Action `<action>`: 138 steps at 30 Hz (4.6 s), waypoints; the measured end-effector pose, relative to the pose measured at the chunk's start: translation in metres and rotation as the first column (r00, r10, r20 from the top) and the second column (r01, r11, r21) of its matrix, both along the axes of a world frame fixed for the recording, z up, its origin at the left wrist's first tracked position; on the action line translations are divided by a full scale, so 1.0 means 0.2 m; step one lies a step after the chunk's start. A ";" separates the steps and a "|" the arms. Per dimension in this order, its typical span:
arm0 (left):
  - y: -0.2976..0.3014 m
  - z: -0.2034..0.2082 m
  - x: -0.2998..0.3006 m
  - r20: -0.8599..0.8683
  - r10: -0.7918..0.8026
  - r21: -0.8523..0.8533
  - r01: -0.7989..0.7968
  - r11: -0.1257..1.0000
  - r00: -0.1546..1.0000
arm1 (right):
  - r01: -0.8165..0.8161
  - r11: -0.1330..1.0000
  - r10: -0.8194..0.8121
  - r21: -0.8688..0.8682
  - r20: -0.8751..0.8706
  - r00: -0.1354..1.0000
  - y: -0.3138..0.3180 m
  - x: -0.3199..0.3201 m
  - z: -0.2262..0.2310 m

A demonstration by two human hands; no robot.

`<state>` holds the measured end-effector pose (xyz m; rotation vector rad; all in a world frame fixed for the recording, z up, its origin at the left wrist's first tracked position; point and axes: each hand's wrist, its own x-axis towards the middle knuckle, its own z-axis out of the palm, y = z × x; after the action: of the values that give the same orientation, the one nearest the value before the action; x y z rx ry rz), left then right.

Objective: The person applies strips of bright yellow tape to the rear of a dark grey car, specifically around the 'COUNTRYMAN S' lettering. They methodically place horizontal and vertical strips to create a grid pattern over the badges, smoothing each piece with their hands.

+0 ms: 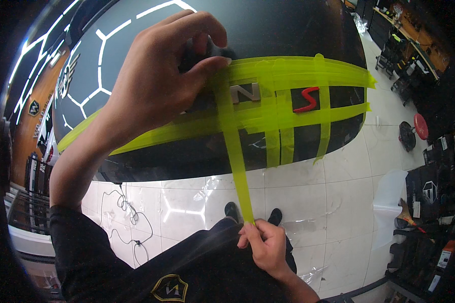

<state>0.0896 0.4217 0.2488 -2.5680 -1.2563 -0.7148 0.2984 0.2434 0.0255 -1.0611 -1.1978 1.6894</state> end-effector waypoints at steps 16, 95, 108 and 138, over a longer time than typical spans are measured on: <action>-0.13 -0.11 -0.19 -0.514 -0.175 0.209 0.321 0.924 0.840 | -0.019 1.000 0.019 -0.014 0.020 1.000 -0.07 0.02 0.10; -0.44 -0.41 -0.14 -0.620 -0.110 -0.060 0.093 0.994 0.777 | -0.127 0.984 0.158 0.124 -0.279 0.947 0.34 -0.11 -0.06; -0.43 -0.41 -0.14 -0.604 -0.119 -0.058 0.105 0.993 0.788 | 0.100 0.970 0.013 0.220 -0.463 0.886 0.28 -0.11 -0.04; -0.42 -0.30 -0.18 -0.196 -0.272 -0.284 0.211 0.935 0.942 | 0.335 0.942 -0.285 0.034 -0.448 0.847 0.30 -0.32 0.16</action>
<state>0.0535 0.3370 0.1887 -2.9522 -1.0278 -0.2853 0.2354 0.3039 0.0567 -0.7058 -0.7690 1.4813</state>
